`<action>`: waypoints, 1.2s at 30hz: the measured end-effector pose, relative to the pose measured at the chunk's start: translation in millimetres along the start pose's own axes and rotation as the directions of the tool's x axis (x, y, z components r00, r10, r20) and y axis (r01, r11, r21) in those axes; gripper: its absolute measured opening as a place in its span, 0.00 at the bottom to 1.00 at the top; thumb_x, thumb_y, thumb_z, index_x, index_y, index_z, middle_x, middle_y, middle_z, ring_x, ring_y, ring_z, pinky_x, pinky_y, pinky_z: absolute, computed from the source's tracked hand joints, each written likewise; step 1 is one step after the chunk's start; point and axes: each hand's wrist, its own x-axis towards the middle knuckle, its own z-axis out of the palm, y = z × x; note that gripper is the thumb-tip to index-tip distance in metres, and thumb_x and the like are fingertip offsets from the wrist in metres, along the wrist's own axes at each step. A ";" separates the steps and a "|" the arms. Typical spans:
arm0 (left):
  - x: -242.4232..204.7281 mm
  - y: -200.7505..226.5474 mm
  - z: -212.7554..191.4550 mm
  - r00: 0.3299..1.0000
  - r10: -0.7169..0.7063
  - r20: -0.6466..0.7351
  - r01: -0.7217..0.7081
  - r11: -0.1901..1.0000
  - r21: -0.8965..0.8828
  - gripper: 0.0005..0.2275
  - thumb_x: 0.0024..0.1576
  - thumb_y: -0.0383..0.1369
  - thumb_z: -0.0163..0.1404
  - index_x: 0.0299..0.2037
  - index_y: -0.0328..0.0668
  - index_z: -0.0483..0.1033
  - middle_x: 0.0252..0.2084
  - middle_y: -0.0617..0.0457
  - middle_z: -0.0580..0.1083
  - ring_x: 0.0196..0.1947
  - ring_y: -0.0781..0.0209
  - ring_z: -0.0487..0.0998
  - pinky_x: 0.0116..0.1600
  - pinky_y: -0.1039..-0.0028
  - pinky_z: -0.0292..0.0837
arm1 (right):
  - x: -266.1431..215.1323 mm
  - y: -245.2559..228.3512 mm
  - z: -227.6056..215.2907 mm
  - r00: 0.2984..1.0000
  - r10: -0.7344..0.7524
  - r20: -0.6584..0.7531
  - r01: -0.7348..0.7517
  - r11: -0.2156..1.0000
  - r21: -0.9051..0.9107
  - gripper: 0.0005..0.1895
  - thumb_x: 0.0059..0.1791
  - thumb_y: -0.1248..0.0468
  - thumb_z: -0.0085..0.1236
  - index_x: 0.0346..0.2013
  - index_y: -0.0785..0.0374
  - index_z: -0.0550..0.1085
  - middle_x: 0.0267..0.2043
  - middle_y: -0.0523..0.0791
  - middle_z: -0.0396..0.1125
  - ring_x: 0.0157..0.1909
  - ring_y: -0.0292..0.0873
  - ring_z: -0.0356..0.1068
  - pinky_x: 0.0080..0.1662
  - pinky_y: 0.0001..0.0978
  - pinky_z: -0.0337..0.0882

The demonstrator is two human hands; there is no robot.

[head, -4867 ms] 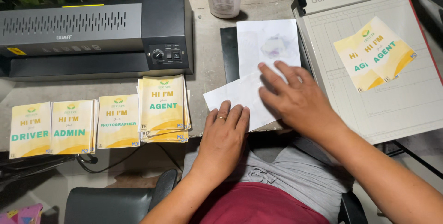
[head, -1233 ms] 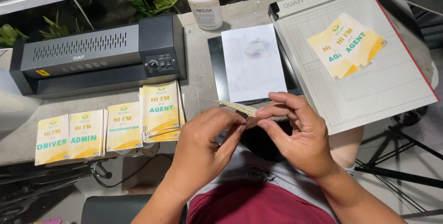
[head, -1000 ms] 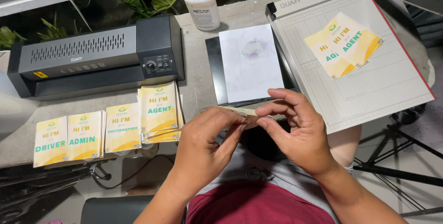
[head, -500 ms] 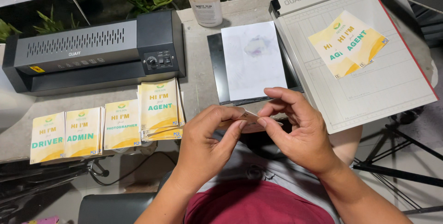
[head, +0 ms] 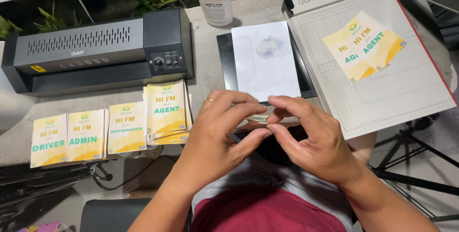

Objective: The person peels a double-sided adhesive strip from a backing and applies it to the rear of a card, then presses it firmly with their hands.

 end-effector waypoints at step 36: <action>2.4 -7.8 5.5 0.999 -0.005 0.032 0.004 0.999 0.050 0.01 0.60 0.28 0.55 0.36 0.43 0.77 0.32 0.55 0.77 0.31 0.56 0.76 0.42 0.69 0.68 | -16.6 19.9 -13.5 0.993 0.069 -0.098 -0.078 0.993 -0.085 0.22 0.48 0.75 0.64 0.56 0.68 0.70 0.44 0.49 0.77 0.45 0.38 0.81 0.39 0.20 0.77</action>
